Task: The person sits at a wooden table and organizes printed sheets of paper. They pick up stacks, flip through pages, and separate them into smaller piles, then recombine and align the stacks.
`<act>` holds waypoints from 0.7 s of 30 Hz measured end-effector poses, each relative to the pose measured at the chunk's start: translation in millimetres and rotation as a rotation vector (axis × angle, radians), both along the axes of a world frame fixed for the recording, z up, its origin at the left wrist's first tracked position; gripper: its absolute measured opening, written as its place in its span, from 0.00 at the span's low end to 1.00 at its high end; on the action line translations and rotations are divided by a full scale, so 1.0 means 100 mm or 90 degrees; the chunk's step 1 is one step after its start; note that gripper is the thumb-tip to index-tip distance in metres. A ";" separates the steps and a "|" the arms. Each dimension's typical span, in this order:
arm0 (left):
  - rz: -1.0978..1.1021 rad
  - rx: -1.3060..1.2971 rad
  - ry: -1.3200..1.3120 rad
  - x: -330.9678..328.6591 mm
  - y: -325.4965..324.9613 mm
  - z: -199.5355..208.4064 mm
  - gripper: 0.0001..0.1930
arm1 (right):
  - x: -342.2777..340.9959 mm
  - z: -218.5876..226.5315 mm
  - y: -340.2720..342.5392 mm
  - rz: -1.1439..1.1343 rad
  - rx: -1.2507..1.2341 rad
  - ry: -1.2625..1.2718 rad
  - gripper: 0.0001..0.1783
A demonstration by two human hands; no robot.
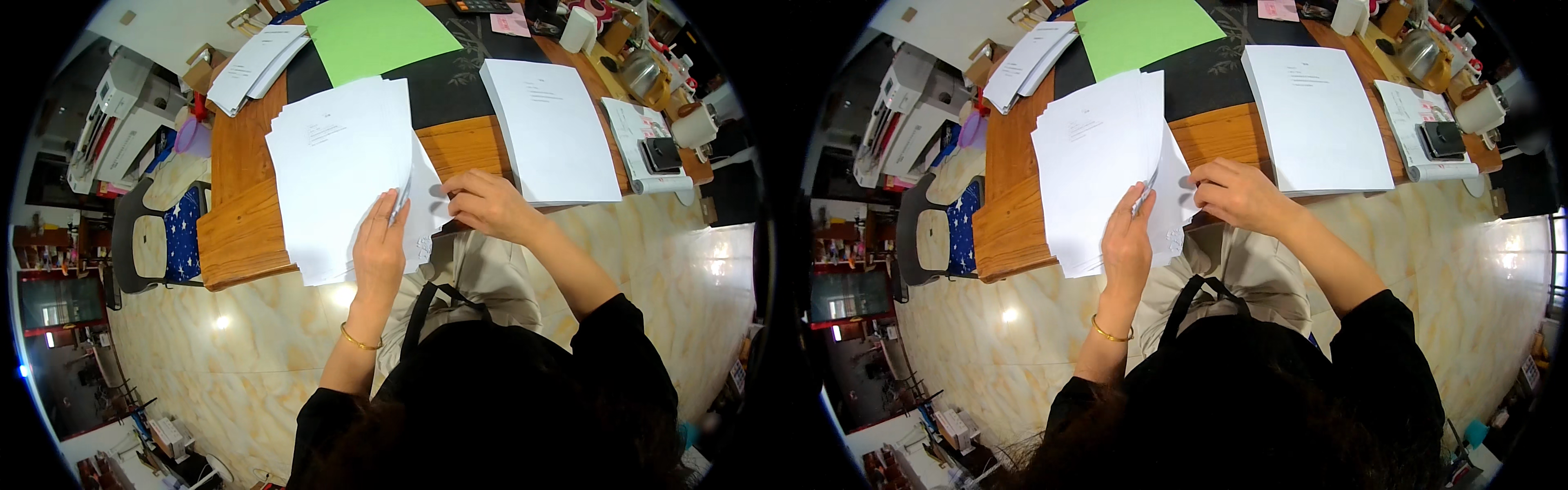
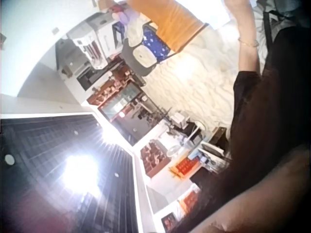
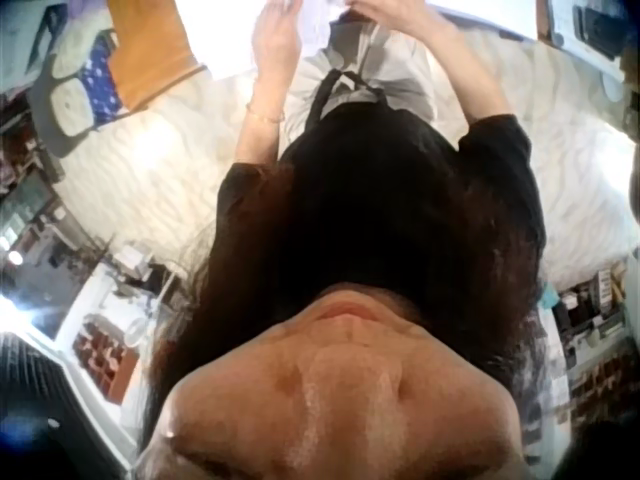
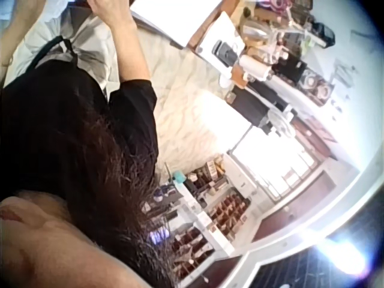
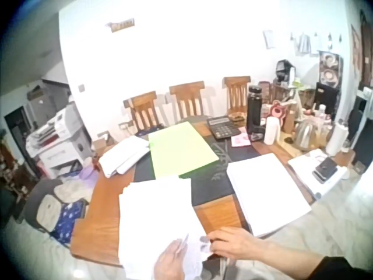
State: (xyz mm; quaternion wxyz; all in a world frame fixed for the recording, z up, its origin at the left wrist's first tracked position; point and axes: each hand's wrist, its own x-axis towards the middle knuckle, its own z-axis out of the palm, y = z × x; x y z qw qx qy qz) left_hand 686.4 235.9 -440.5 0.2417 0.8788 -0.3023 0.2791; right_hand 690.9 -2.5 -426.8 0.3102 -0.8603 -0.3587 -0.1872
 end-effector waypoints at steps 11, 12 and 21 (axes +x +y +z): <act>-0.032 -0.059 0.004 -0.12 -0.25 -0.02 0.27 | -0.09 0.03 0.25 -0.057 0.253 0.162 0.09; -0.040 -0.075 0.023 -0.11 -0.26 -0.03 0.29 | -0.11 0.00 0.31 -0.083 0.393 0.239 0.10; 0.106 -0.093 0.103 0.04 0.71 0.11 0.28 | 0.12 0.09 0.36 -0.218 0.759 0.831 0.20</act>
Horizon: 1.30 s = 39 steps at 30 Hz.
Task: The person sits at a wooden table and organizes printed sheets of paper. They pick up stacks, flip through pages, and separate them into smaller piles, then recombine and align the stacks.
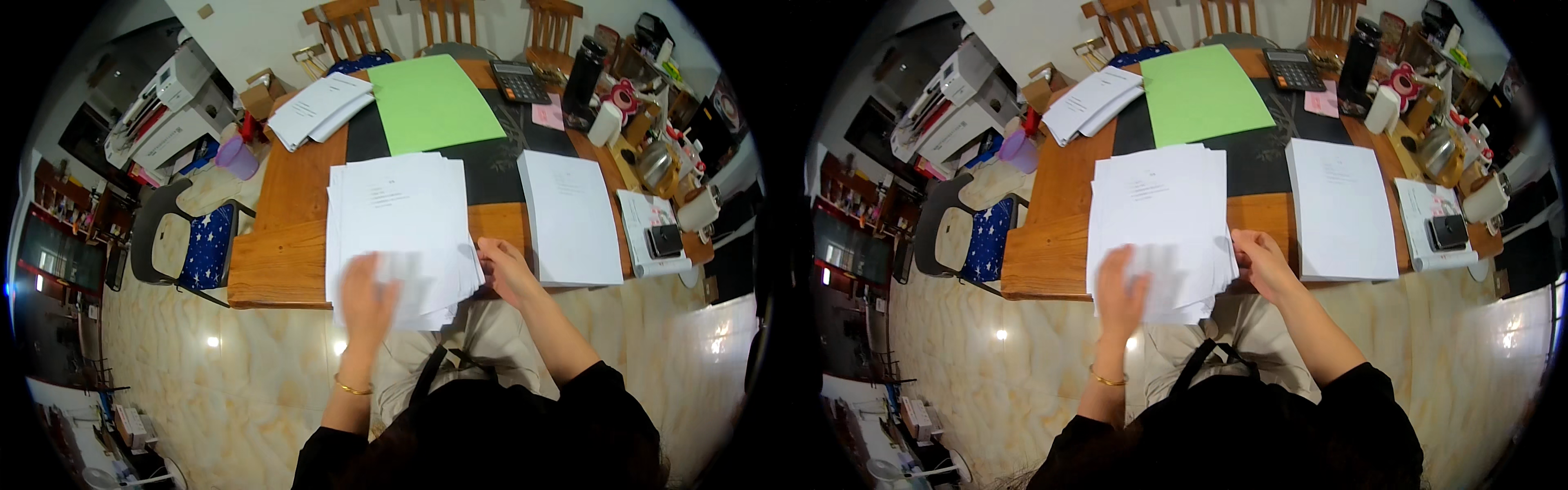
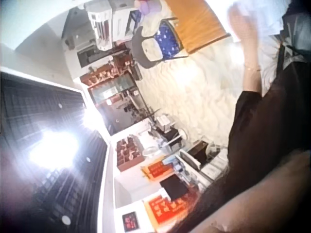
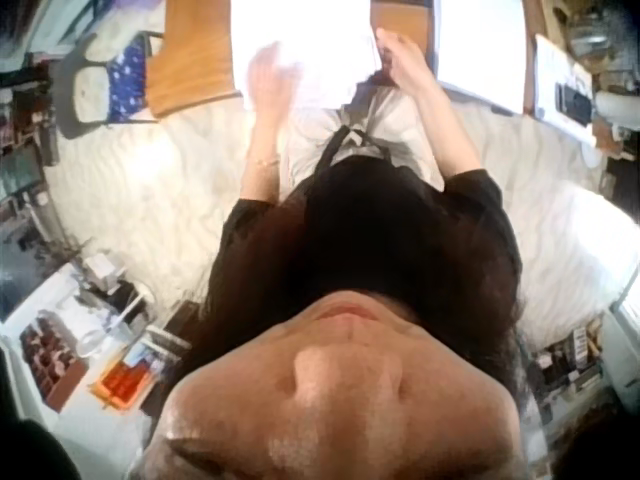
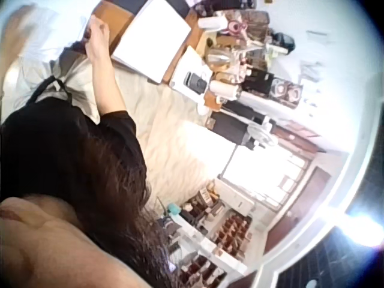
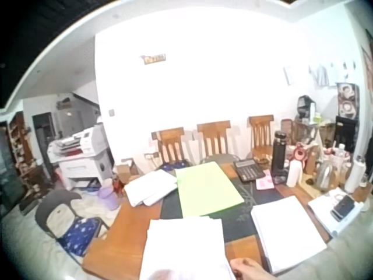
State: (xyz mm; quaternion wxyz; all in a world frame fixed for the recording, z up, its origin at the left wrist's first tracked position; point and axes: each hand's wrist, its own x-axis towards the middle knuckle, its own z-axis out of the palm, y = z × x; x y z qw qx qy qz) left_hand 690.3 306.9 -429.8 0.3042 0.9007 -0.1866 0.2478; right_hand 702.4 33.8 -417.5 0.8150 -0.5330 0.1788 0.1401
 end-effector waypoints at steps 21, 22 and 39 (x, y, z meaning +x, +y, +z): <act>0.173 -0.424 0.193 0.29 -0.15 -0.08 0.38 | 0.37 0.52 -0.30 0.139 -0.249 -0.276 0.32; 0.119 -0.460 0.182 0.38 -0.12 0.10 0.36 | 0.31 0.56 -0.31 0.131 -0.214 -0.268 0.35; 0.059 -0.288 -0.064 1.19 0.25 0.63 0.25 | 1.32 0.66 0.08 -0.024 -0.363 -0.394 0.22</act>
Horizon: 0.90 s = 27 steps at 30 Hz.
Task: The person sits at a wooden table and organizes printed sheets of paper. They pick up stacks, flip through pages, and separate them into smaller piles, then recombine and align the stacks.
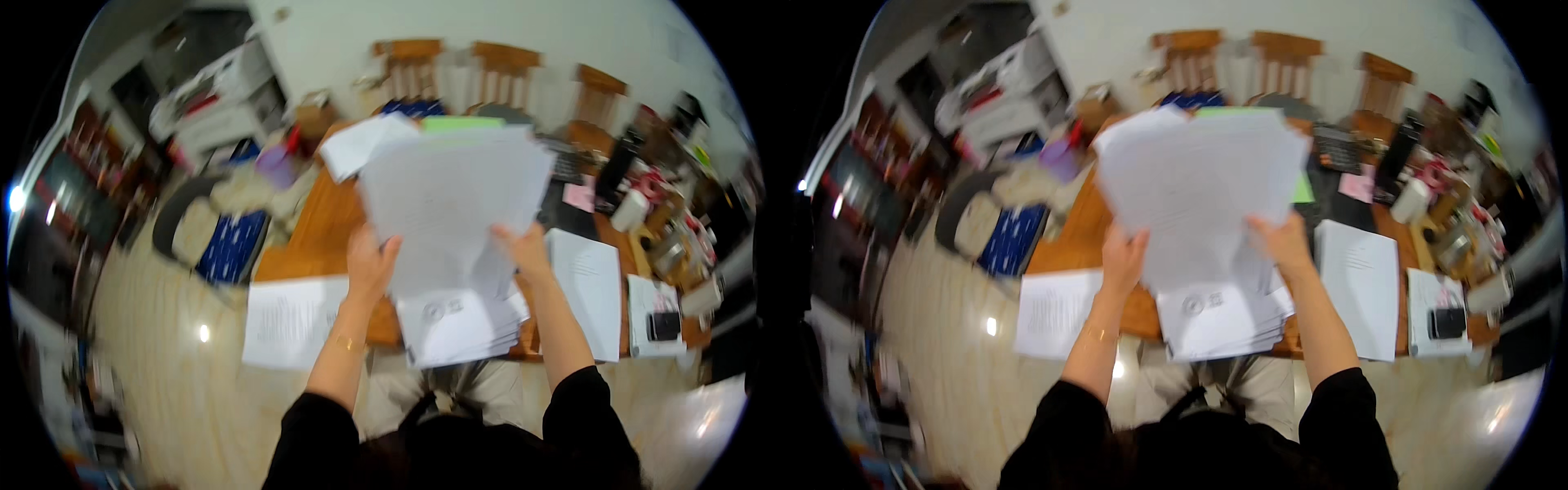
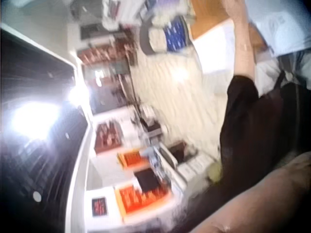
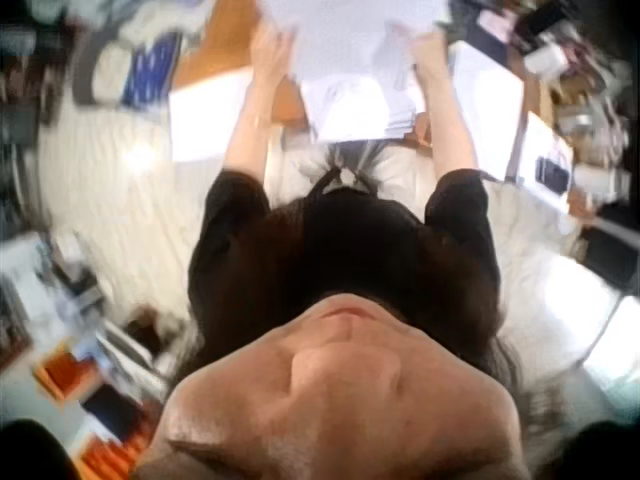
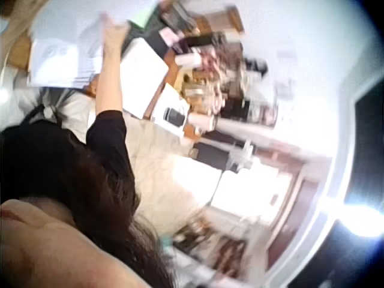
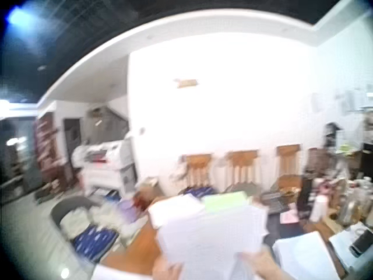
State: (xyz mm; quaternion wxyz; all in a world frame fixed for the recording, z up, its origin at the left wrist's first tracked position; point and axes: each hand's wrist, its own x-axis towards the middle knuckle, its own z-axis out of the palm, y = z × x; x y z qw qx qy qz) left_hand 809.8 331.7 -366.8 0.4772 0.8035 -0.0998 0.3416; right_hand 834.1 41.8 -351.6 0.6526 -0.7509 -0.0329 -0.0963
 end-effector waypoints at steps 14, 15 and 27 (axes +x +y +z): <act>0.503 0.245 0.229 -0.26 0.73 -1.35 0.24 | -0.05 -0.37 -0.34 -0.140 -0.026 -0.149 0.22; 0.502 0.236 0.227 -0.26 0.87 -1.40 0.23 | -0.08 -0.31 -0.38 -0.166 0.038 -0.138 0.22; 0.317 0.482 0.325 -1.10 1.34 -1.26 0.36 | -0.56 -0.06 -1.13 -0.322 0.469 -0.039 0.31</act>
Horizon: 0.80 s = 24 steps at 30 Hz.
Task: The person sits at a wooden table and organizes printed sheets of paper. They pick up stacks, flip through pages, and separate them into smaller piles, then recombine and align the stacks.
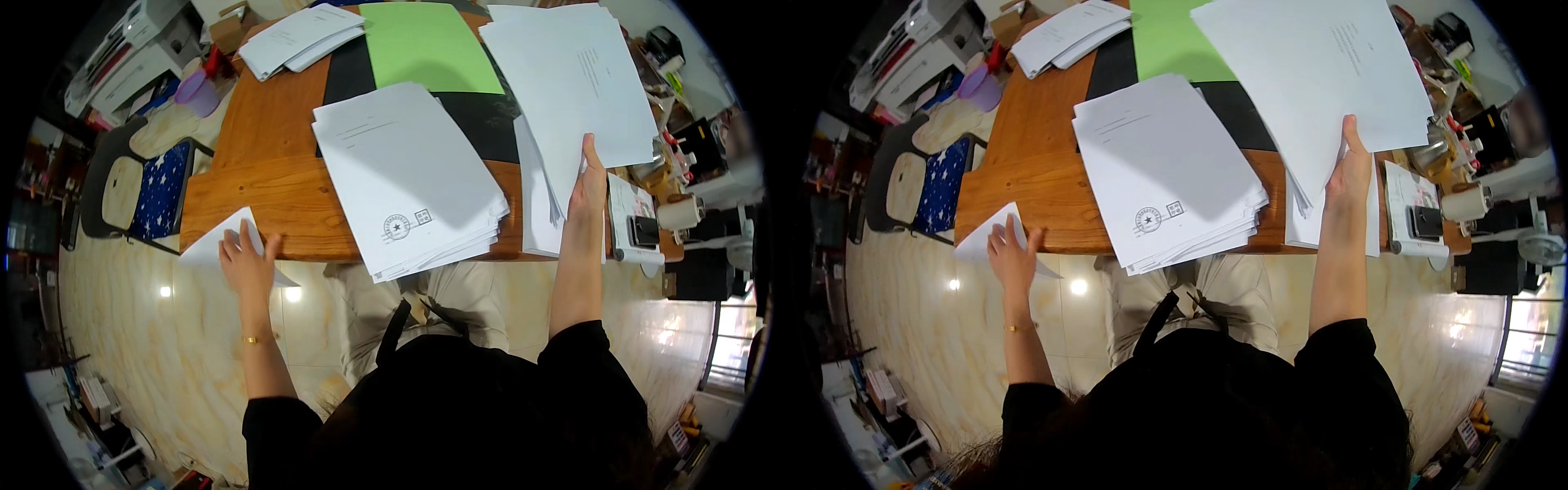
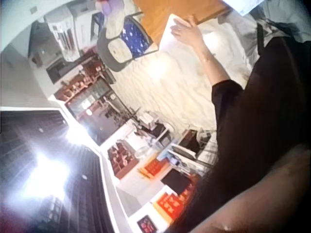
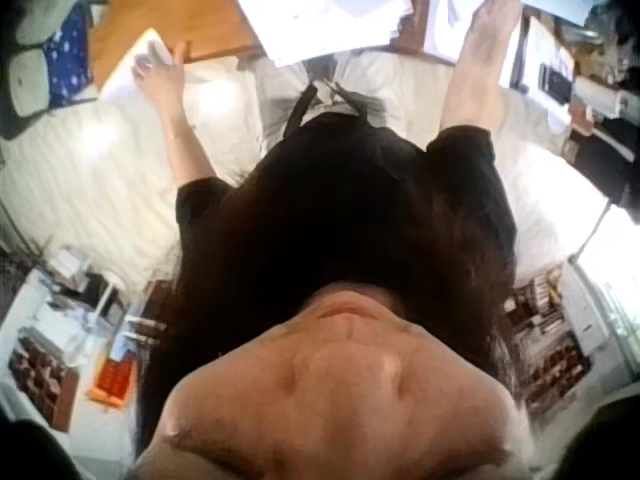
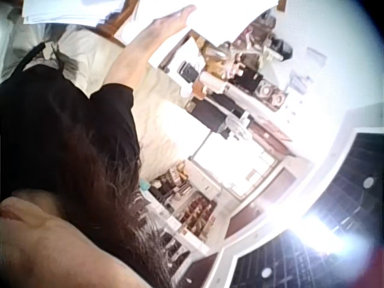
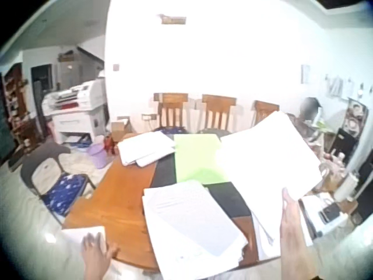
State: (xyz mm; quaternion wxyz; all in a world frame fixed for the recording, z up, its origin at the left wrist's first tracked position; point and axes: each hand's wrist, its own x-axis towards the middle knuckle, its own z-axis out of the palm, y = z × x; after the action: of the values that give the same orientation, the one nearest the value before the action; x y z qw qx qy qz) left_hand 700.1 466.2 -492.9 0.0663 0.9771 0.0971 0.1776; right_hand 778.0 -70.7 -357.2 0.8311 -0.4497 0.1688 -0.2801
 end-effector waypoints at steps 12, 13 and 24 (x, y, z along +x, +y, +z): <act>0.019 0.070 -0.037 -0.13 -0.21 -0.16 0.32 | -0.23 -0.08 -0.04 0.140 0.110 -0.063 0.27; 0.028 -0.010 -0.052 -0.12 -0.18 -0.13 0.30 | -0.24 -0.09 -0.04 0.142 0.109 -0.060 0.27; -0.747 -0.105 -0.209 -0.11 -1.75 0.79 0.24 | -0.39 -0.02 -0.06 0.236 0.147 -0.062 0.26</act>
State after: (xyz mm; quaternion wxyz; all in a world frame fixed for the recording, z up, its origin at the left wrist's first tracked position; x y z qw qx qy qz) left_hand 689.4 291.2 -414.2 0.2427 0.8190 -0.4550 0.2517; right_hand 738.9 -76.6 -359.7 0.9215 -0.3608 0.0740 -0.1229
